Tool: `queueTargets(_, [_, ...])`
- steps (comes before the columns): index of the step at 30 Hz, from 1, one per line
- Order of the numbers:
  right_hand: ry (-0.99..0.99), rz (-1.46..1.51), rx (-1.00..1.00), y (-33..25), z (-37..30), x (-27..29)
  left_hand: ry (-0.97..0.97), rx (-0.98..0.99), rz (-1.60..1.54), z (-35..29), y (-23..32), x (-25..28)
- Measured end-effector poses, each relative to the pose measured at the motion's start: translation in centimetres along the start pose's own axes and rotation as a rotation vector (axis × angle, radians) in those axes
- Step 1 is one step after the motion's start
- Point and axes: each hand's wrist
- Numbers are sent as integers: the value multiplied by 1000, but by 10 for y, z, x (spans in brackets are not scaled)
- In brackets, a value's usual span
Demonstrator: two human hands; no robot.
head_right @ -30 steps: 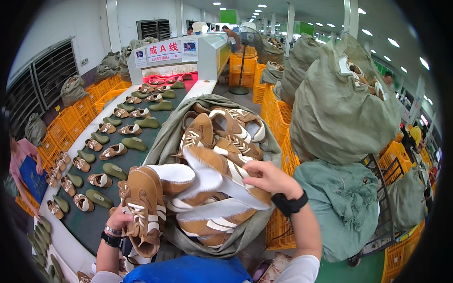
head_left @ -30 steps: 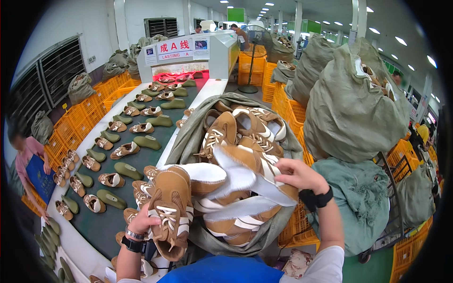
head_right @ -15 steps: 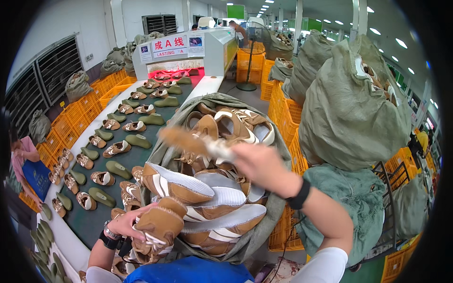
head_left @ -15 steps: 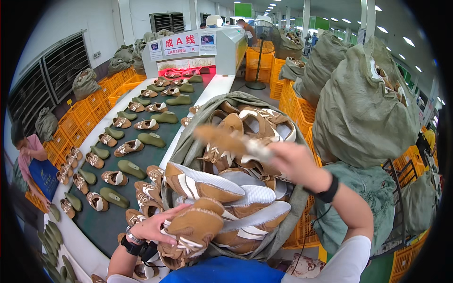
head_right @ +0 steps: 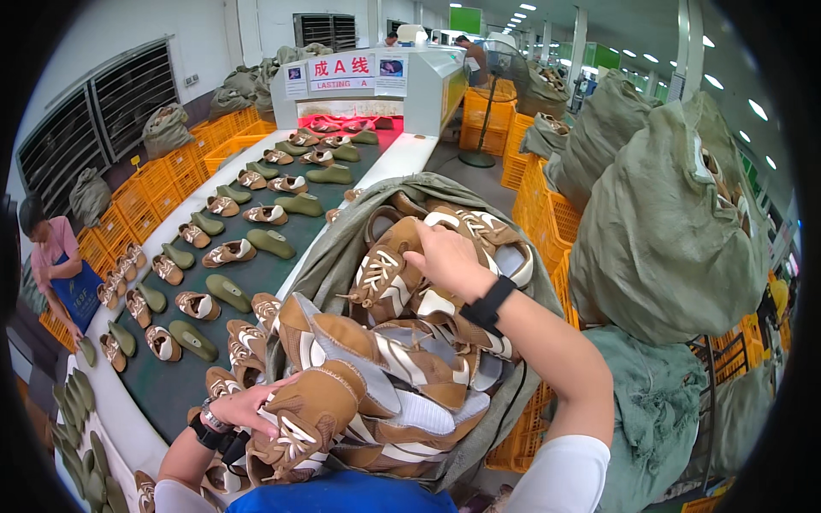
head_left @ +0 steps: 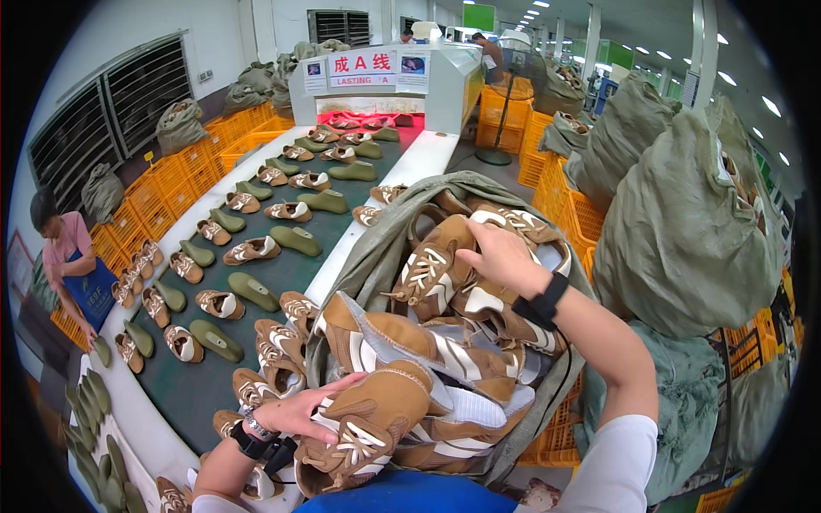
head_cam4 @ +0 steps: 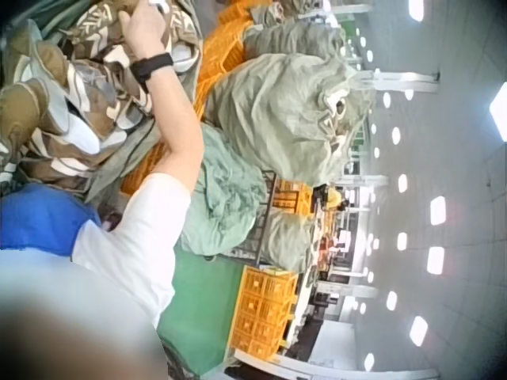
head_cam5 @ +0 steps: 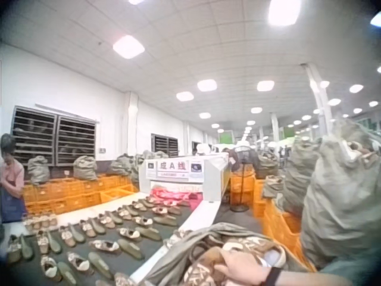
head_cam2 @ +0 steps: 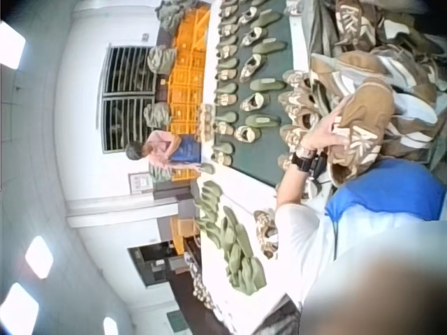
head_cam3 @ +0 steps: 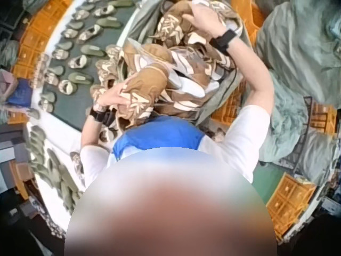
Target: The person inserts green shoe lasts into brown and white sneakers on a factory assembly line. They repeatedly pick up shoes from a sack, insert the lasts, and place the shoes on the conveyor belt. The person also handles and stacks the green shoe lasts on the table.
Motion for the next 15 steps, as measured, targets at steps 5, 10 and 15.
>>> queueTargets(5, [-224, 646, -26, -22, 20, 0, 18, -28, -5, -7, 2, -9])
queueTargets(10, [-652, 1293, 282, -58, -7, 4, 65, -10, -27, -11, 1, -15])
queueTargets(15, [-449, 713, 164, -58, -18, -30, 57, -51, 26, -12, 6, -21])
Point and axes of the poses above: each hand's wrist, its own z-axis towards the middle knuckle, its own x-axis out of the back of the hand, y = z × x, and after that the axes turned 5 degrees about x, right-handed
